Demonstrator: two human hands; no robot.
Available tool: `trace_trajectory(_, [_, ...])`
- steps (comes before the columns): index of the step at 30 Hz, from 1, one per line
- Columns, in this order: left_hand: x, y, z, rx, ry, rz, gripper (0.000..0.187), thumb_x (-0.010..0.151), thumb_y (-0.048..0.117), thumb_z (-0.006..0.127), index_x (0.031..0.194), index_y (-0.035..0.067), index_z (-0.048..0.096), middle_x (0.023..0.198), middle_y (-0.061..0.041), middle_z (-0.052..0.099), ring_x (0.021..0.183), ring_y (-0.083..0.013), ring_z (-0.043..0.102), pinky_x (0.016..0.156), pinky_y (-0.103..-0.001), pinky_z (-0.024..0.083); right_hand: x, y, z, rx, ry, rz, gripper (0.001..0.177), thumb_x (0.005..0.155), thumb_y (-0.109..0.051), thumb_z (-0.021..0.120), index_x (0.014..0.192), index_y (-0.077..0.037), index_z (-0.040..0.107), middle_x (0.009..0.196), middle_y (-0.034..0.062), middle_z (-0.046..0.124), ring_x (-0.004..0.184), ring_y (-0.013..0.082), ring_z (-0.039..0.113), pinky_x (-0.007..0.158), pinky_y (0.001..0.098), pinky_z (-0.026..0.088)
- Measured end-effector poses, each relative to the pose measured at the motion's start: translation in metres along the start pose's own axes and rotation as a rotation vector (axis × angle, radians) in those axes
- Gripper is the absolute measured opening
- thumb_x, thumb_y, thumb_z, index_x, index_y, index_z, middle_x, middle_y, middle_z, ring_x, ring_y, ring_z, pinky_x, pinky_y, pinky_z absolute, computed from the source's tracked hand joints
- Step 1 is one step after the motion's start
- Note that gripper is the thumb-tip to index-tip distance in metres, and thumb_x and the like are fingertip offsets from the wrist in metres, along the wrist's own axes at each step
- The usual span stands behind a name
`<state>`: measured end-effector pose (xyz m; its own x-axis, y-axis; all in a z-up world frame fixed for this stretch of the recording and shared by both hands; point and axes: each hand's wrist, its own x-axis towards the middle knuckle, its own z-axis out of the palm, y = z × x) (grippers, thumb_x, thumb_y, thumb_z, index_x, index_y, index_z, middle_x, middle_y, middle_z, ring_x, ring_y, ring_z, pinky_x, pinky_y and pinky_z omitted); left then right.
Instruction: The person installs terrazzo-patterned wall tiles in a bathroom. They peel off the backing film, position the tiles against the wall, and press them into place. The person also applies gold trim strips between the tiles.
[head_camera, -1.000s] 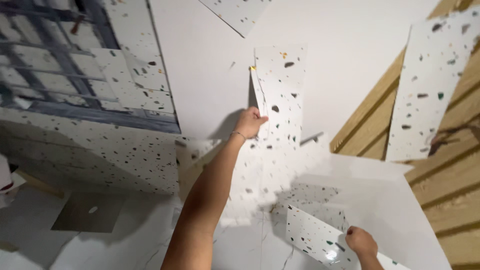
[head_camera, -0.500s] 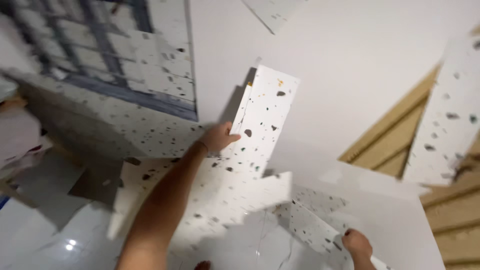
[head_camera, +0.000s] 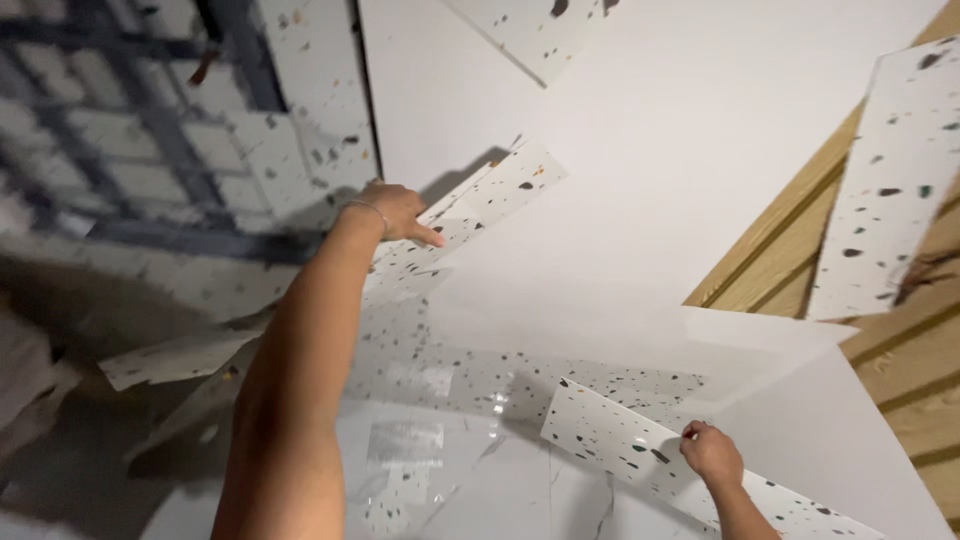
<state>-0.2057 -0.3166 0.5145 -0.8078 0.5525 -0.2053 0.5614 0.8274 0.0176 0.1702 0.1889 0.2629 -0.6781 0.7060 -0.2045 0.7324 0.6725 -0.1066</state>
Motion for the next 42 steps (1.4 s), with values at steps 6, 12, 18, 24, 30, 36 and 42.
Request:
trace_trajectory(6, [0.073, -0.060, -0.026, 0.127, 0.079, -0.098, 0.087, 0.084, 0.087, 0.054, 0.108, 0.007, 0.079, 0.109, -0.016, 0.075, 0.111, -0.0298, 0.068, 0.123, -0.057, 0.024, -0.024, -0.015, -0.001, 0.067, 0.141, 0.063, 0.025, 0.080, -0.026, 0.069, 0.103, -0.020, 0.078, 0.100, 0.0100, 0.079, 0.100, 0.0327, 0.072, 0.086, 0.0456, 0.058])
trace_trajectory(12, [0.101, -0.078, 0.000, 0.091, 0.432, -0.264, 0.088, 0.089, 0.088, 0.051, 0.090, 0.005, 0.080, 0.091, -0.016, 0.077, 0.097, -0.0354, 0.071, 0.118, -0.061, 0.024, -0.031, -0.015, 0.009, 0.033, 0.135, 0.105, 0.025, 0.087, -0.030, 0.067, 0.107, -0.018, 0.077, 0.103, 0.0120, 0.079, 0.098, 0.0336, 0.073, 0.087, 0.0460, 0.058])
trace_trajectory(18, [0.106, -0.072, 0.020, 0.040, 0.531, -0.463, 0.110, 0.080, 0.098, 0.055, 0.110, -0.006, 0.070, 0.108, -0.025, 0.071, 0.114, -0.0415, 0.061, 0.115, -0.065, 0.016, -0.027, -0.017, 0.010, 0.021, 0.220, 0.099, 0.023, 0.086, -0.025, 0.069, 0.107, -0.019, 0.078, 0.113, 0.0093, 0.076, 0.104, 0.0325, 0.070, 0.088, 0.0453, 0.057])
trace_trajectory(24, [0.109, -0.053, 0.054, -0.312, 1.045, -0.458, 0.111, 0.074, 0.069, 0.083, 0.142, -0.004, 0.033, 0.139, -0.035, 0.044, 0.132, -0.0518, 0.038, 0.109, -0.072, 0.014, -0.028, -0.016, 0.015, 0.100, 0.112, 0.166, 0.023, 0.087, -0.029, 0.070, 0.107, -0.022, 0.079, 0.105, 0.0087, 0.078, 0.101, 0.0303, 0.071, 0.087, 0.0431, 0.056])
trace_trajectory(30, [0.084, 0.067, 0.126, -0.618, 1.118, 0.200, 0.038, 0.095, 0.006, 0.064, 0.132, 0.005, 0.054, 0.137, -0.022, 0.052, 0.139, -0.0399, 0.043, 0.124, -0.059, 0.027, -0.036, 0.006, 0.022, 0.259, 0.081, 0.119, 0.023, 0.088, -0.024, 0.067, 0.106, -0.021, 0.080, 0.100, 0.0070, 0.079, 0.094, 0.0274, 0.074, 0.084, 0.0399, 0.057])
trace_trajectory(36, [0.020, 0.271, 0.202, -0.716, 0.581, 0.894, 0.040, 0.072, 0.004, 0.068, 0.112, 0.007, 0.065, 0.114, -0.017, 0.064, 0.116, -0.0386, 0.051, 0.104, -0.056, 0.034, -0.083, -0.001, 0.039, 0.530, -0.022, 0.108, 0.021, 0.088, -0.015, 0.067, 0.105, -0.016, 0.080, 0.097, 0.0080, 0.081, 0.087, 0.0227, 0.074, 0.082, 0.0354, 0.058])
trace_trajectory(42, [-0.033, 0.378, 0.287, -0.247, 0.297, 1.206, 0.034, 0.079, 0.008, 0.062, 0.112, 0.008, 0.067, 0.113, -0.012, 0.068, 0.121, -0.0313, 0.058, 0.121, -0.061, 0.020, -0.175, -0.009, 0.069, 0.515, 0.033, 0.108, 0.020, 0.091, -0.019, 0.070, 0.109, -0.014, 0.079, 0.099, 0.0081, 0.078, 0.087, 0.0208, 0.073, 0.082, 0.0338, 0.057])
